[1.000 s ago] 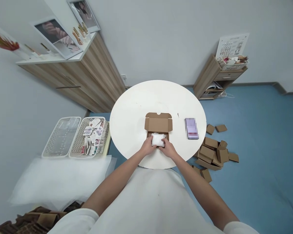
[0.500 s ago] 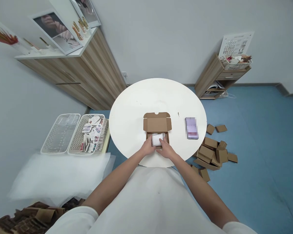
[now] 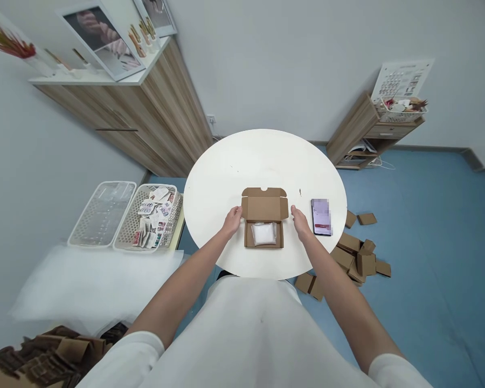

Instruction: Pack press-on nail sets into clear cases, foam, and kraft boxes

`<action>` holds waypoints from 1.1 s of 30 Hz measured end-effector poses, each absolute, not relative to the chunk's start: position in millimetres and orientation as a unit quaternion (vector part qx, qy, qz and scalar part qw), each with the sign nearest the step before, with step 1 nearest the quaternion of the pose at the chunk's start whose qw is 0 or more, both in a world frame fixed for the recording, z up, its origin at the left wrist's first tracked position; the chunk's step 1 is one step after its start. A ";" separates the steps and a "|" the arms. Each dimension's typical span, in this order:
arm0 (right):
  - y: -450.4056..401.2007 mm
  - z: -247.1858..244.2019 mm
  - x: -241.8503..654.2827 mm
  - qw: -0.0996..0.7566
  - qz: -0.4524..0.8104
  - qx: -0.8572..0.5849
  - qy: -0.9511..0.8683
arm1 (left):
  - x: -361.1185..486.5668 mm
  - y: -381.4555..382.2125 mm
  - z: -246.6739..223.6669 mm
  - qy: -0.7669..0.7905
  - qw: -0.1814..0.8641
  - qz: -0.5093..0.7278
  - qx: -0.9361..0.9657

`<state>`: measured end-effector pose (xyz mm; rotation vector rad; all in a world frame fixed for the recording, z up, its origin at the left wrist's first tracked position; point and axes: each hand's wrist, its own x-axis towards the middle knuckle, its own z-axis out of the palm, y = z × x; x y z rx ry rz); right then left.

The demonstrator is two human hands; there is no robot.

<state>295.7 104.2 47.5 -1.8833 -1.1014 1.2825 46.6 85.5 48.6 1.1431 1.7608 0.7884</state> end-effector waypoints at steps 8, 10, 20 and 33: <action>125.8 42.2 288.0 0.261 0.653 -0.588 -0.400 | 52.7 96.3 56.0 0.665 0.544 0.294 0.419; 125.2 43.1 286.4 0.274 0.661 -0.580 -0.388 | 51.7 96.4 56.7 0.662 0.555 0.296 0.408; 108.3 49.0 291.4 0.312 0.664 -0.544 -0.407 | 39.6 88.1 62.5 0.580 0.647 0.330 0.368; 81.2 53.6 302.5 0.256 0.683 -0.506 -0.460 | 31.3 61.6 63.8 0.592 0.601 0.300 0.446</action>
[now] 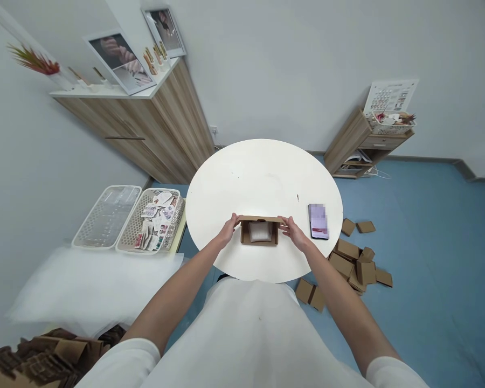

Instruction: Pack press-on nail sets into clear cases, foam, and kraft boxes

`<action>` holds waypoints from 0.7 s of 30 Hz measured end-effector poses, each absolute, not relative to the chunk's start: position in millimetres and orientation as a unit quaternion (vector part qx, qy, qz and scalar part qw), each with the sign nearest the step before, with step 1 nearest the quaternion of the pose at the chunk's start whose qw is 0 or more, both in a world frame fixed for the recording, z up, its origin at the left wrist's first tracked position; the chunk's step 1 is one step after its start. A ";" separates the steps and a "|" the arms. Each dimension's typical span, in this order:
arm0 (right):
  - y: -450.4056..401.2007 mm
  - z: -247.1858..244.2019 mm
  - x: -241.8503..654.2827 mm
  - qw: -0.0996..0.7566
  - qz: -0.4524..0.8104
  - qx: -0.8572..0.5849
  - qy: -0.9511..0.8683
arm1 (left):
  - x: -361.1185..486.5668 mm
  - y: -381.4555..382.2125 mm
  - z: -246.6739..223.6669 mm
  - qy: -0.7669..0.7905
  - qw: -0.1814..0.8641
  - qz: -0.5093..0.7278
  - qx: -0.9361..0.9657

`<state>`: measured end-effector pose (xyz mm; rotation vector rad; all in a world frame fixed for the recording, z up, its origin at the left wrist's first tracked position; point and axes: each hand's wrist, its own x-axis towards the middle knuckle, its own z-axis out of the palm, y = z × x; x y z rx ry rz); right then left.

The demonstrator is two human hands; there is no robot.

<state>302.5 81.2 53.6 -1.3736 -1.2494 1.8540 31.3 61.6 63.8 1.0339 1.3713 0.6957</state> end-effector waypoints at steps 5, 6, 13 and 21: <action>61.7 52.2 302.4 0.259 0.689 -0.503 -0.454 | 38.8 51.2 63.7 0.586 0.611 0.303 0.438; 59.4 52.3 301.5 0.264 0.693 -0.500 -0.448 | 40.3 50.6 64.2 0.585 0.617 0.306 0.427; 51.6 59.5 298.8 0.278 0.665 -0.509 -0.471 | 37.2 44.2 68.7 0.601 0.567 0.260 0.500; 23.0 44.4 302.2 0.227 0.513 -0.536 -0.631 | 46.3 6.1 53.2 0.629 0.249 0.130 0.725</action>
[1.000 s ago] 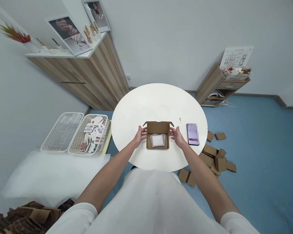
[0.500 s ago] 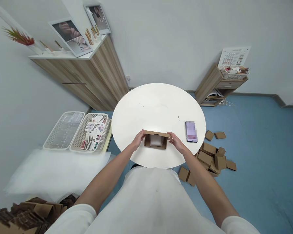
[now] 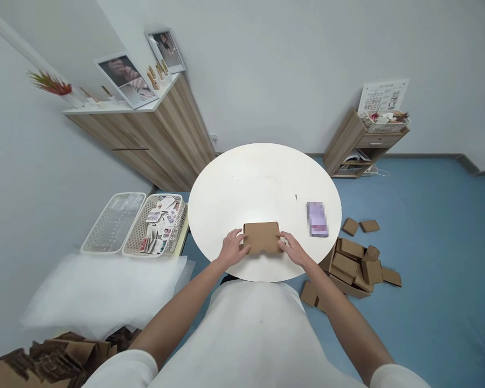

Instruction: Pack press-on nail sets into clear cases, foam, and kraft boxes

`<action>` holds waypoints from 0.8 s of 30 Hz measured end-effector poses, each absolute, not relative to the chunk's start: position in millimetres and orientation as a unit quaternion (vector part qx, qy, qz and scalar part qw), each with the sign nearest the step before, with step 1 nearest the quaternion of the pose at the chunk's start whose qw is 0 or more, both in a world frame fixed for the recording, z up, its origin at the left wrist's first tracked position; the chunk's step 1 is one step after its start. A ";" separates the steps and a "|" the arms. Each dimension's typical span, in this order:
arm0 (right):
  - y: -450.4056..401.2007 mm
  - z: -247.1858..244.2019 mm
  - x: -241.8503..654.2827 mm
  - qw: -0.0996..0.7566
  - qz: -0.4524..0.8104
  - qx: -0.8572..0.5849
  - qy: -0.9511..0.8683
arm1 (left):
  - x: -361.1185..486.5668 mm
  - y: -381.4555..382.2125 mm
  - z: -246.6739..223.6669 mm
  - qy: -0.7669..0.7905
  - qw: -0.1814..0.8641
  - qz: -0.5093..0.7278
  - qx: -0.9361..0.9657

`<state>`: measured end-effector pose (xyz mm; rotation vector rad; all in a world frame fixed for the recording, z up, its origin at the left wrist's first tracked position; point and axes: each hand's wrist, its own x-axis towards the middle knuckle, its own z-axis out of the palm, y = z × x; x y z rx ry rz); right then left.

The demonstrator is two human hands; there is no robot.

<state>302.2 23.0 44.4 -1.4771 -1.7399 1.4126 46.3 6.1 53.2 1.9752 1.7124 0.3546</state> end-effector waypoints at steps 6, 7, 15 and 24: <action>5.4 26.2 293.1 0.156 0.434 -0.570 -0.680 | 59.8 -12.7 41.6 0.635 0.214 0.063 0.740; 3.6 25.6 292.7 0.153 0.430 -0.571 -0.682 | 59.9 -14.9 40.3 0.639 0.215 0.064 0.736; -10.9 30.1 293.1 0.110 0.366 -0.587 -0.714 | 50.3 -27.8 34.9 0.682 0.272 0.068 0.676; -12.2 37.6 286.3 0.200 0.408 -0.559 -0.694 | 51.5 -26.5 42.4 0.673 0.276 0.137 0.672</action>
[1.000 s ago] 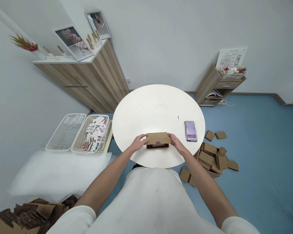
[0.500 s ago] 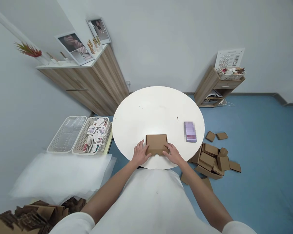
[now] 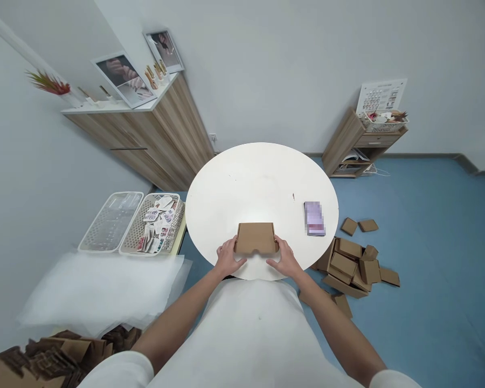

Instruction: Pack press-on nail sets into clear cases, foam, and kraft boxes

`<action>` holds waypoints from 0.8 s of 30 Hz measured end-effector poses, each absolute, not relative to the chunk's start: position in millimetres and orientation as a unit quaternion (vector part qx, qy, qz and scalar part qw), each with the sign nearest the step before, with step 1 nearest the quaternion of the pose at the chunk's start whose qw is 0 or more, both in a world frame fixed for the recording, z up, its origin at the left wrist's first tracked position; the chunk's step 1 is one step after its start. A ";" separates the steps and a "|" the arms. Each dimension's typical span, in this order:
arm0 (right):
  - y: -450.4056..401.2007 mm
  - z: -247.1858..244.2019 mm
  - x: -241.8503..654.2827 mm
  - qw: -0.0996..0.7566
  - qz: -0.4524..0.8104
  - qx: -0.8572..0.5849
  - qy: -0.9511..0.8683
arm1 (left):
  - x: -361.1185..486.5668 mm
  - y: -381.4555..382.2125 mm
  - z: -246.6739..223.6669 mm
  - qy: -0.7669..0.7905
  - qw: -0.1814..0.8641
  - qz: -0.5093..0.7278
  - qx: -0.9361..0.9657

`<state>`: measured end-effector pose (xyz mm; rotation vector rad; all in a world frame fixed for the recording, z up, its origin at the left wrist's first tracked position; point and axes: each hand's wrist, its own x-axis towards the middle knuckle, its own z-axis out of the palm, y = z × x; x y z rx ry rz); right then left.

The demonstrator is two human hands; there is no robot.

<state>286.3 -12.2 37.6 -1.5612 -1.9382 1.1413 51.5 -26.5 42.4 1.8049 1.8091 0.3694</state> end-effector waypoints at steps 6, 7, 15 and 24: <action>8.9 53.8 287.7 0.278 0.445 -0.558 -0.643 | 47.3 -5.3 55.4 0.687 0.298 0.184 0.636; 11.4 54.9 286.7 0.281 0.446 -0.566 -0.634 | 47.8 -3.1 55.5 0.689 0.304 0.182 0.632; 19.9 56.2 280.1 0.308 0.396 -0.612 -0.611 | 50.8 -0.8 52.7 0.695 0.304 0.207 0.617; 26.1 64.3 273.9 0.302 0.430 -0.605 -0.599 | 44.3 4.8 56.3 0.679 0.279 0.262 0.626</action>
